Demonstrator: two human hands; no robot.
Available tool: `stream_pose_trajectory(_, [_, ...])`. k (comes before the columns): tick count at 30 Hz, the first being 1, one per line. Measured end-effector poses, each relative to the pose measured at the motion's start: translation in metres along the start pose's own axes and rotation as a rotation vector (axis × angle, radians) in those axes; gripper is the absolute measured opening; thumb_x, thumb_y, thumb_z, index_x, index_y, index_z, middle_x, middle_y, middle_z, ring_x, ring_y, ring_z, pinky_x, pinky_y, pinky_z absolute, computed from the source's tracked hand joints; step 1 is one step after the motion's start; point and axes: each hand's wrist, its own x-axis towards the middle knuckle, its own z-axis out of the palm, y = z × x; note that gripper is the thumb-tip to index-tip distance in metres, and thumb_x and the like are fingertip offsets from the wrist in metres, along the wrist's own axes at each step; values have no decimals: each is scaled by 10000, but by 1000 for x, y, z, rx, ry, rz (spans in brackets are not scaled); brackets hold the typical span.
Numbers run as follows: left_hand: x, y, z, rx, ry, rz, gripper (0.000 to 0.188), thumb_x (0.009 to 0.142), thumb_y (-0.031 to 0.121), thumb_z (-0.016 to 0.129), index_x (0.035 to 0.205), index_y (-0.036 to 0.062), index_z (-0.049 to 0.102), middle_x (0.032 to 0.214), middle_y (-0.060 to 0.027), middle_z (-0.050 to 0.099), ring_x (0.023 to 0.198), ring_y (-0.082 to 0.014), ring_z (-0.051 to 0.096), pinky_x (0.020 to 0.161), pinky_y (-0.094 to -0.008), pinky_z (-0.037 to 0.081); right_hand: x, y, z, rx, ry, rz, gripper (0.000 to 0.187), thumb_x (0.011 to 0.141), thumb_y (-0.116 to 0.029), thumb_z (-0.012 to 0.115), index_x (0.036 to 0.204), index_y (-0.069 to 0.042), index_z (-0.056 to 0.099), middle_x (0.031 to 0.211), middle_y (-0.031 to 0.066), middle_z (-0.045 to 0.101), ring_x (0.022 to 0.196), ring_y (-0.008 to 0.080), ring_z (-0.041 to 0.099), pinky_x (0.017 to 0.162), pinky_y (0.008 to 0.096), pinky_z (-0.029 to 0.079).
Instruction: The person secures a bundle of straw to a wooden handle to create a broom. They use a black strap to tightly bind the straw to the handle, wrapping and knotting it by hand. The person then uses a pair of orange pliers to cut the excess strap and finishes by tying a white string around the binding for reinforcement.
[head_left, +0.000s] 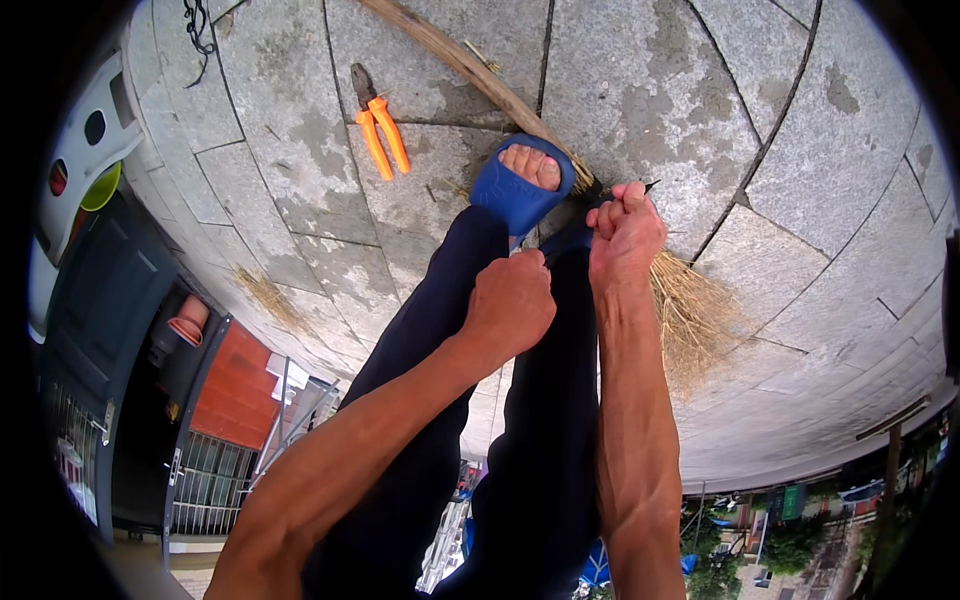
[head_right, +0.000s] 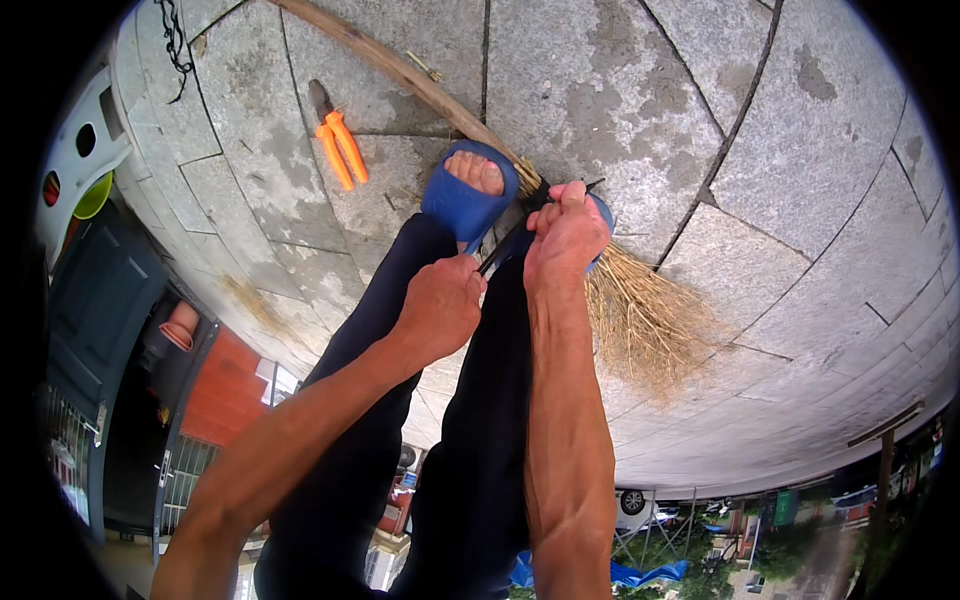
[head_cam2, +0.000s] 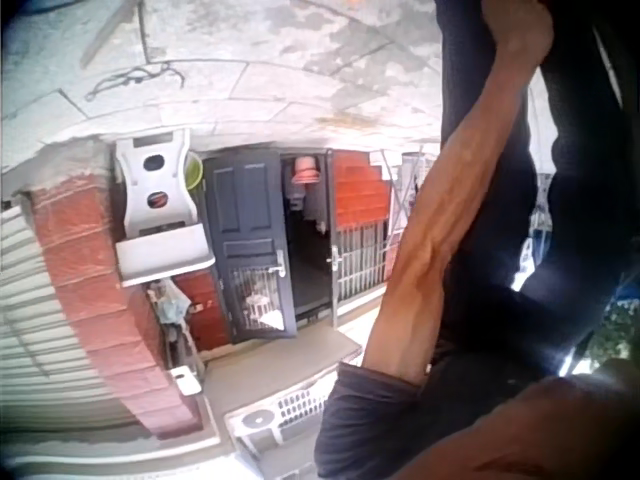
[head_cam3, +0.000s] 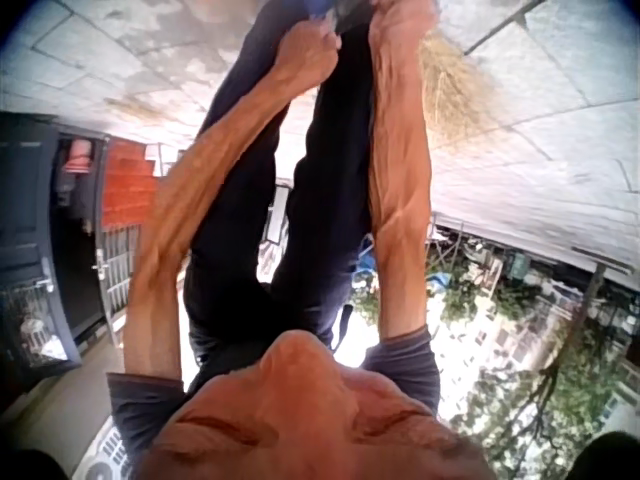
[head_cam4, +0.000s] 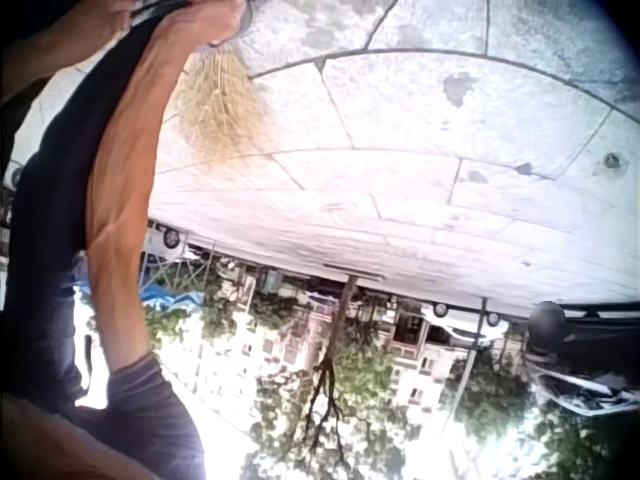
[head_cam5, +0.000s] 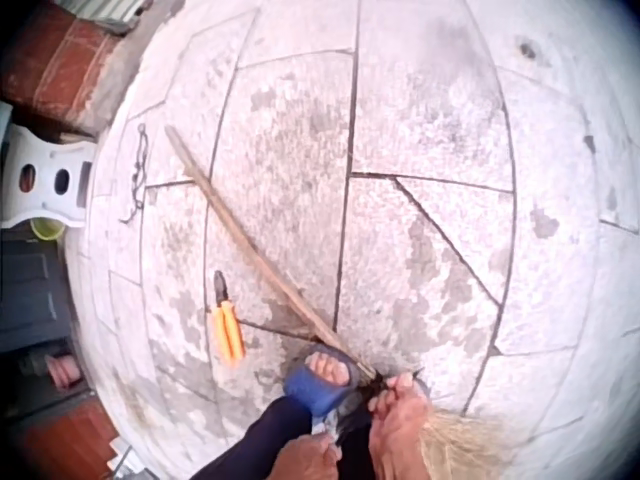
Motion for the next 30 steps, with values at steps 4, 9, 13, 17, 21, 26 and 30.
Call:
stream_pose_trajectory(4, [4, 35, -39, 476, -260, 100, 334, 865, 92, 579, 1170, -43, 591, 722, -186, 675, 681, -319, 703, 602, -403, 558, 2, -1, -2, -42, -24, 28, 252, 980, -145, 557, 769, -8, 560, 500, -23, 366, 422, 91, 294, 473, 299, 340])
stream_pose_trajectory(9, [3, 24, -44, 691, -319, 397, 464, 851, 65, 574, 1287, -90, 540, 688, -139, 679, 629, -259, 709, 577, -351, 562, 5, -5, -5, -106, -91, 18, 268, 975, -149, 573, 753, 1, 571, 504, -19, 386, 426, 88, 304, 471, 294, 341])
stream_pose_trajectory(13, [9, 21, -38, 880, -469, 471, 431, 869, 85, 571, 1263, -90, 579, 713, -116, 690, 658, -232, 711, 570, -324, 550, 12, -12, -7, -166, -121, 99, 236, 983, -174, 581, 801, -25, 563, 522, -48, 334, 440, 91, 276, 524, 305, 360])
stream_pose_trajectory(17, [19, 20, -28, 900, -563, 445, 415, 872, 87, 571, 1244, -94, 603, 749, -128, 702, 708, -242, 721, 592, -346, 557, 19, -19, -2, -262, -139, 149, 232, 981, -166, 574, 797, -25, 567, 505, -39, 354, 421, 94, 286, 501, 308, 356])
stream_pose_trajectory(21, [13, 12, 0, 823, -555, 332, 396, 891, 86, 555, 1232, -109, 608, 800, -153, 720, 758, -276, 730, 631, -377, 574, 26, -26, -1, -324, -138, 155, 217, 914, -111, 585, 725, -6, 589, 499, -15, 401, 417, 104, 342, 436, 296, 335])
stream_pose_trajectory(26, [24, 3, 13, 808, -614, 142, 235, 890, 109, 589, 1037, 48, 761, 1170, -178, 699, 876, -257, 741, 707, -367, 594, 34, -29, 7, -463, -185, 172, 228, 886, -123, 594, 687, -13, 582, 493, -4, 407, 411, 104, 361, 398, 298, 308])
stream_pose_trajectory(30, [29, -10, 23, 816, -557, 162, 224, 902, 127, 580, 1009, 100, 774, 1256, -176, 661, 874, -272, 743, 712, -382, 596, 51, -36, 11, -521, -174, 208, 244, 876, -132, 599, 663, -15, 578, 497, 7, 418, 410, 109, 373, 381, 296, 294])
